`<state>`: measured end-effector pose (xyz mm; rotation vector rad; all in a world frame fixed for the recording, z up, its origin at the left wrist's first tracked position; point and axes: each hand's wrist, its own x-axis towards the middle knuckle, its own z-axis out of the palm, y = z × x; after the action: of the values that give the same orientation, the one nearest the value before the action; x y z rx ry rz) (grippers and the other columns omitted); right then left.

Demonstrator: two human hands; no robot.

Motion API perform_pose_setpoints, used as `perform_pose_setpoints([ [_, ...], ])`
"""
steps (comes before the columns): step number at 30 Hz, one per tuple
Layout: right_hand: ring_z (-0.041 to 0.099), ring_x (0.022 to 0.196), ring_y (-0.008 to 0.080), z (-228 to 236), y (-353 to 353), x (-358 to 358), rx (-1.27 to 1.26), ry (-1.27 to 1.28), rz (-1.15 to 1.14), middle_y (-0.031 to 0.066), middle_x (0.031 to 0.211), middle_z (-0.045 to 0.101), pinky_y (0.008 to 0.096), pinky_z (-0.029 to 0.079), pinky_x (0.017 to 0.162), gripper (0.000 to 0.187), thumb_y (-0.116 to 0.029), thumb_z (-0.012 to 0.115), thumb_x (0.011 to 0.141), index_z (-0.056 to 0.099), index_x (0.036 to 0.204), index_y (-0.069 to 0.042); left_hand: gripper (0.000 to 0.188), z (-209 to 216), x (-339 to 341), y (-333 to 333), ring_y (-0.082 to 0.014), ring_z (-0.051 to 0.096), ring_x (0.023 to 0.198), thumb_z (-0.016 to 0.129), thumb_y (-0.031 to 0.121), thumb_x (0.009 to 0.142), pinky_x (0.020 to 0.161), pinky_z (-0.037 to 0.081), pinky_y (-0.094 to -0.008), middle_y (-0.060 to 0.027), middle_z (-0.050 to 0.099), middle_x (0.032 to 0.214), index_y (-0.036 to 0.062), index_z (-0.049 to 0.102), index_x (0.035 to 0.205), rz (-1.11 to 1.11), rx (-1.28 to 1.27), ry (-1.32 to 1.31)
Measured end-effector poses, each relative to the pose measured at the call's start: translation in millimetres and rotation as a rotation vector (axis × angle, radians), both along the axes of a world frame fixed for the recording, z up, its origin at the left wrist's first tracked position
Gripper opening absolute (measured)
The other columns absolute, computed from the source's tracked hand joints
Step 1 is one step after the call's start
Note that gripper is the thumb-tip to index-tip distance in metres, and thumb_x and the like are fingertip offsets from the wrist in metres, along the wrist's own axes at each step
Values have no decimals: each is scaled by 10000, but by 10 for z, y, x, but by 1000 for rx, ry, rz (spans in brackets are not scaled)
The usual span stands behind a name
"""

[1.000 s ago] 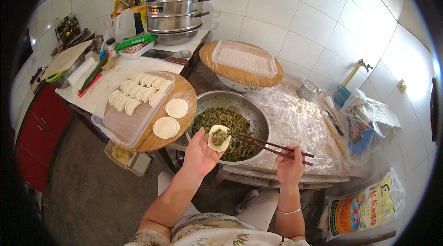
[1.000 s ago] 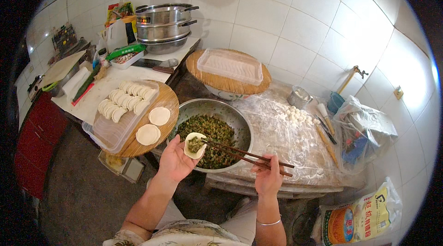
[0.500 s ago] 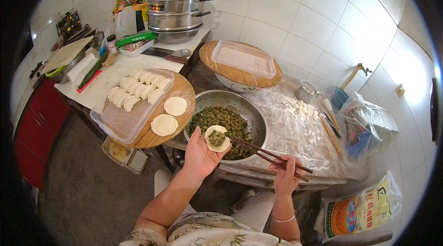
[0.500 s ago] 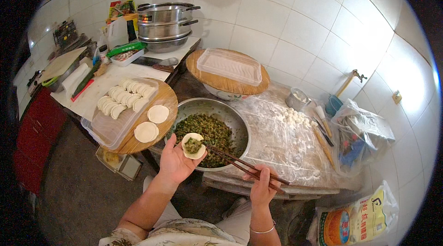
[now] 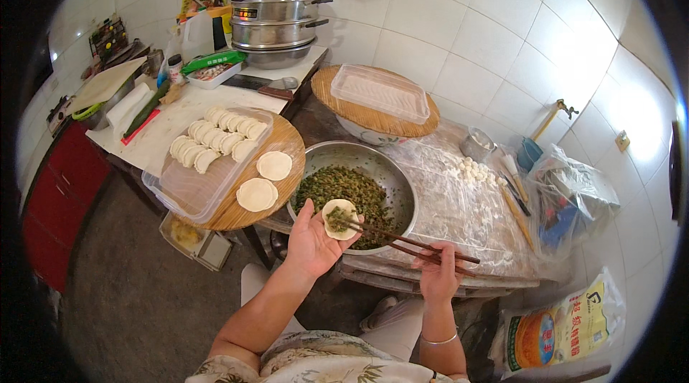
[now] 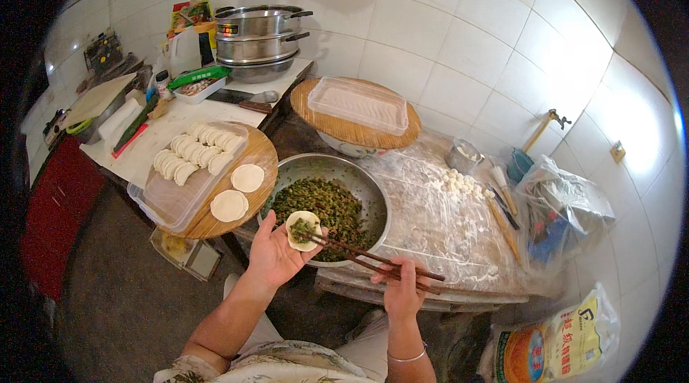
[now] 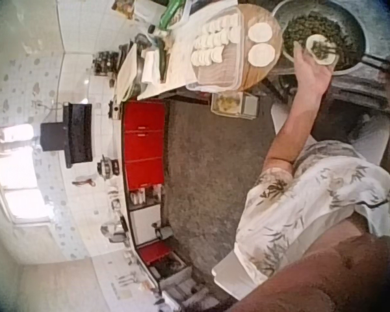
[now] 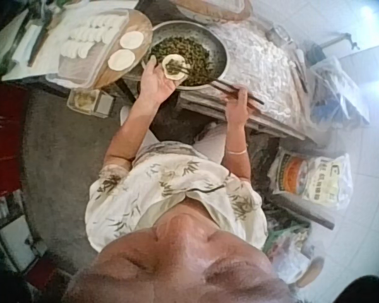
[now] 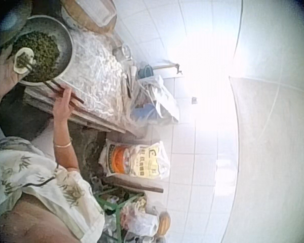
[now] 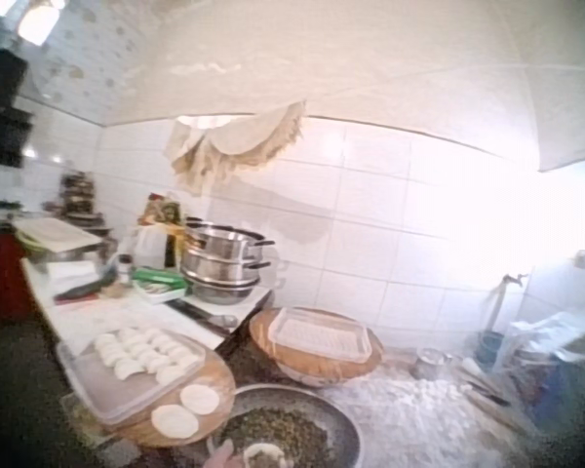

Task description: The person fills dough wrappers with a mixture using chopsticks, pleats the edges by hand to seal them into dumplings, and places them onto a tray.

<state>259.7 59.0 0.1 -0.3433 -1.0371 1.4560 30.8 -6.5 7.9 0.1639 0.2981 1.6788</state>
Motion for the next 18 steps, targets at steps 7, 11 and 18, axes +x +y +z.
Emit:
perform_pose_setpoints([
  [7,622,578,251,-49,43,65,-69,69,2,171,770,646,369,540,550,250,-180,444,974,587,952,24,655,7,11,-13,-351,515,1151,333,539,939,978,411,-481,-221,511,1244,-22,428,1263,0,18,-45],
  [11,624,575,243,3,71,90,13,11,-144,172,765,650,352,538,535,263,-201,452,971,587,960,24,639,23,11,-24,-347,495,1173,352,526,940,997,389,-501,-206,503,1251,-19,418,1267,41,0,-70],
  [18,624,569,233,3,49,66,68,-97,-181,164,752,646,356,548,535,256,-181,449,968,591,930,29,649,8,1,-11,-356,489,1174,352,532,939,1009,378,-505,-205,503,1249,-24,408,1270,31,33,-105],
])
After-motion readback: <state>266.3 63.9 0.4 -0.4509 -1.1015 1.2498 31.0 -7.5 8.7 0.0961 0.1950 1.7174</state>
